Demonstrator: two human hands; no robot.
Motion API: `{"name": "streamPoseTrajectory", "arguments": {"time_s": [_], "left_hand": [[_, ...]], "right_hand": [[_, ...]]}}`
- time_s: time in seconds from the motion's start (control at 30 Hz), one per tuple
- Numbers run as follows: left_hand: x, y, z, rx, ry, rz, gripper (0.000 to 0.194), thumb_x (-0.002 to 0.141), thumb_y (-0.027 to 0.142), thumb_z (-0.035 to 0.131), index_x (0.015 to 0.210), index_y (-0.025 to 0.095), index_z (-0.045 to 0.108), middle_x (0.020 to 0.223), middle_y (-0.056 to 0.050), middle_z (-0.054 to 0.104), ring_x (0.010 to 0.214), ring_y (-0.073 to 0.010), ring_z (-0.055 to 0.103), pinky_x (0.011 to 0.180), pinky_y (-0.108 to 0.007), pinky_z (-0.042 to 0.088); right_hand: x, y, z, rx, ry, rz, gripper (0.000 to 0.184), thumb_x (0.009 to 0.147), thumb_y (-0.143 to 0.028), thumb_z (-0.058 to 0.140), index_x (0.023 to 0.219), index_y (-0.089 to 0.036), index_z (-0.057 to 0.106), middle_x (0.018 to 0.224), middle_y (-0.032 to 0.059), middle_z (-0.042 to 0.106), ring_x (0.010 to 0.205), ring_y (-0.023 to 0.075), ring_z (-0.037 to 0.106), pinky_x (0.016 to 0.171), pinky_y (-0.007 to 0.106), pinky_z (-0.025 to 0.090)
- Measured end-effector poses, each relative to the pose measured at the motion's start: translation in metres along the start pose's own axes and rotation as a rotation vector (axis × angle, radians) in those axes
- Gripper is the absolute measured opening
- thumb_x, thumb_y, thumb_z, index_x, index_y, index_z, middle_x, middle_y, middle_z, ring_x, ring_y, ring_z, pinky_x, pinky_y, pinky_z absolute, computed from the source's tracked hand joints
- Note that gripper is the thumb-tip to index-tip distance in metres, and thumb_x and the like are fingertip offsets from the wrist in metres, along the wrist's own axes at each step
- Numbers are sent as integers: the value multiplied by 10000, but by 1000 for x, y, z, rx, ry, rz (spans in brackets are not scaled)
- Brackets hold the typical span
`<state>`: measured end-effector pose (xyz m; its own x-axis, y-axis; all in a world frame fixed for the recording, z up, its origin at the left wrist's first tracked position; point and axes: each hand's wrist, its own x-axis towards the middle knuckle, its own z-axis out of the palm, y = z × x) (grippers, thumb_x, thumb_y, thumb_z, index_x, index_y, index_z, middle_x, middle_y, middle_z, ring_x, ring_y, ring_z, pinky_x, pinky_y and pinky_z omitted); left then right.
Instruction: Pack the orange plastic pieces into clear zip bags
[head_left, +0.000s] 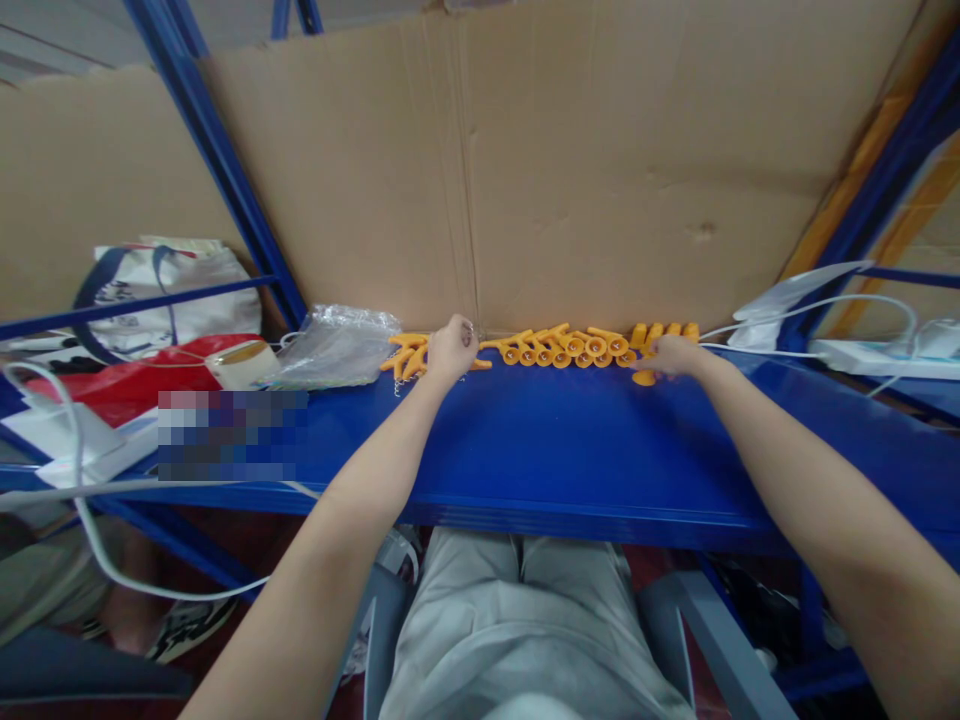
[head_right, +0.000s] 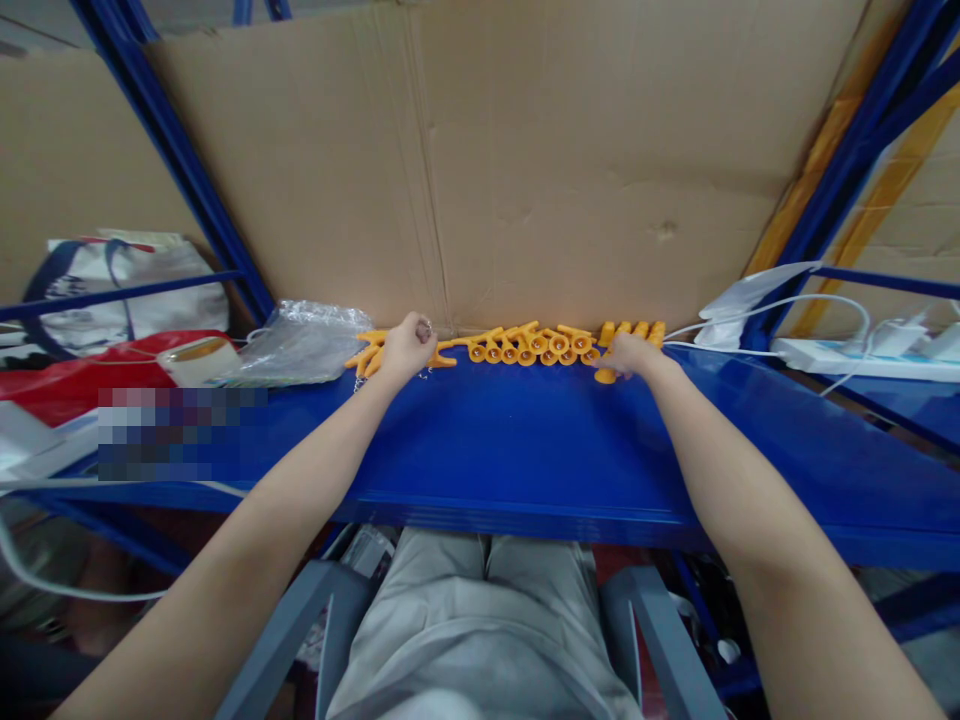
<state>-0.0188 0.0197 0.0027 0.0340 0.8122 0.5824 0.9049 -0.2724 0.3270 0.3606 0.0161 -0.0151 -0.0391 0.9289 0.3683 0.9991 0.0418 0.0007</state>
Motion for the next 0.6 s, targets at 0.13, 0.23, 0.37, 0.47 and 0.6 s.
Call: {"name": "streamPoseTrajectory", "arguments": {"time_s": [0.13, 0.23, 0.37, 0.47, 0.6], "left_hand": [[2, 1, 8, -58, -28, 91, 171, 848, 180, 508, 932, 164, 658, 831, -45, 710, 813, -169, 654, 770, -256, 475], [2, -1, 12, -20, -95, 178, 202, 856, 219, 503, 883, 153, 692, 826, -59, 703, 794, -183, 643, 759, -276, 486], [2, -5, 20, 49, -177, 295, 244, 838, 186, 506, 918, 177, 737, 933, -66, 702, 922, -202, 635, 867, -304, 491], [1, -8, 25, 51, -233, 328, 264, 833, 171, 520, 941, 216, 757, 1012, -57, 689, 1017, -201, 615, 954, -315, 473], [-1, -8, 27, 56, -270, 322, 251, 839, 161, 540, 936, 202, 768, 1099, -78, 672, 1092, -216, 595, 1001, -324, 455]], "right_hand": [[-8, -14, -6, 84, -253, 80, 625, 765, -709, 585, 957, -128, 712, 855, 202, 695, 849, 368, 671, 765, 561, 499], [-16, -31, -10, 115, -320, 48, 513, 747, -617, 682, 906, -130, 719, 836, 175, 699, 846, 333, 655, 727, 501, 497], [-23, -50, -17, 278, -404, -184, 453, 779, -572, 669, 809, -122, 700, 720, 133, 683, 737, 246, 619, 648, 381, 471], [-25, -62, -23, 380, -410, -259, 383, 757, -540, 692, 745, -158, 666, 659, 79, 663, 657, 199, 590, 612, 320, 451], [-26, -78, -27, 284, -284, -226, 314, 762, -488, 690, 725, -181, 632, 690, 50, 656, 672, 193, 595, 613, 291, 429]]}}
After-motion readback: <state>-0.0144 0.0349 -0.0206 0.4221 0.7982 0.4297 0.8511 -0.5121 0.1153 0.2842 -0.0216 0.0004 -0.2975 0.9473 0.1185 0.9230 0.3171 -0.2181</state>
